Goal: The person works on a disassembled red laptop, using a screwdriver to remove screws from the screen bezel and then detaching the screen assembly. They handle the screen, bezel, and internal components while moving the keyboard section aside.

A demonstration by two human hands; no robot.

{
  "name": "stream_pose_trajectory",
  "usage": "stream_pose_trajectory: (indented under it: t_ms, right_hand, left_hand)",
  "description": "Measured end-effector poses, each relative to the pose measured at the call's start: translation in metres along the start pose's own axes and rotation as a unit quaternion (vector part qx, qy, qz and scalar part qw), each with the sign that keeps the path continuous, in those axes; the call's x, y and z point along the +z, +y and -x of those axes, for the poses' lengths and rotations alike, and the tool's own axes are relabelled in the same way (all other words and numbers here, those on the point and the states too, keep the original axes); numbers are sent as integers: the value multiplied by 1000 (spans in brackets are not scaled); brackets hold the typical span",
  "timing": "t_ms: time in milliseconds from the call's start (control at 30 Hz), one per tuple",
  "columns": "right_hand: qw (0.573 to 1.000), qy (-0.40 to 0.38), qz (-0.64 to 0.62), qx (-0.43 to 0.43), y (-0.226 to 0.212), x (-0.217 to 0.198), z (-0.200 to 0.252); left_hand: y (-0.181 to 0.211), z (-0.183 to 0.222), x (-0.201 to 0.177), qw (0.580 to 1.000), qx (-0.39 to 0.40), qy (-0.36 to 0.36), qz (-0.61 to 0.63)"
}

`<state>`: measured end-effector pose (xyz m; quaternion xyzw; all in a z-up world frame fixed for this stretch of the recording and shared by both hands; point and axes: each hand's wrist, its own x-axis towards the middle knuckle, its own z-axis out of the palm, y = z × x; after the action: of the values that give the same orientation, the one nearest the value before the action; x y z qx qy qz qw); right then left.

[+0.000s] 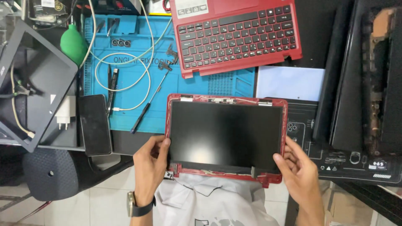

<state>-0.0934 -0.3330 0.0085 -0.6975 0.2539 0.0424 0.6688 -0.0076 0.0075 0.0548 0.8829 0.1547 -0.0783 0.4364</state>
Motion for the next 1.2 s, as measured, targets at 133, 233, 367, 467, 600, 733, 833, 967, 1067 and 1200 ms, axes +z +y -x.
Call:
stream_pose_trajectory:
  t_ms: [133, 233, 367, 467, 600, 733, 833, 967, 1067, 1200]
  right_hand:
    - [999, -8, 40, 7, 4, 12, 2]
    - [999, -13, 40, -11, 3, 16, -9]
    - [997, 21, 45, -57, -15, 15, -35]
    - [996, 21, 49, -70, -24, 14, -49]
    - [994, 48, 72, -64, -28, 17, -58]
    - [991, 55, 100, -68, -32, 23, -54]
    - [988, 68, 119, -70, -29, 26, -50]
    - [981, 95, 148, -84, -35, 30, -50]
    - [980, 101, 152, -78, -40, 34, -51]
    - [967, 114, 203, -103, -47, 40, -50]
  left_hand:
    - [-9, -2, -9, 999, -41, -2, 24]
    - [-3, -16, -8, 1000, -2, 10, -2]
    - [14, -51, 3, 995, 97, 0, -5]
    - [21, -71, 10, 988, 154, -18, -6]
    - [21, -91, 6, 964, 231, -27, -129]
    - [43, -118, -4, 953, 274, -4, -130]
    - [43, -143, -4, 949, 273, 19, -154]
    - [38, -164, 8, 917, 345, 21, -197]
    - [30, -172, 14, 927, 316, 27, -198]
    - [20, -182, 10, 939, 308, 42, -146]
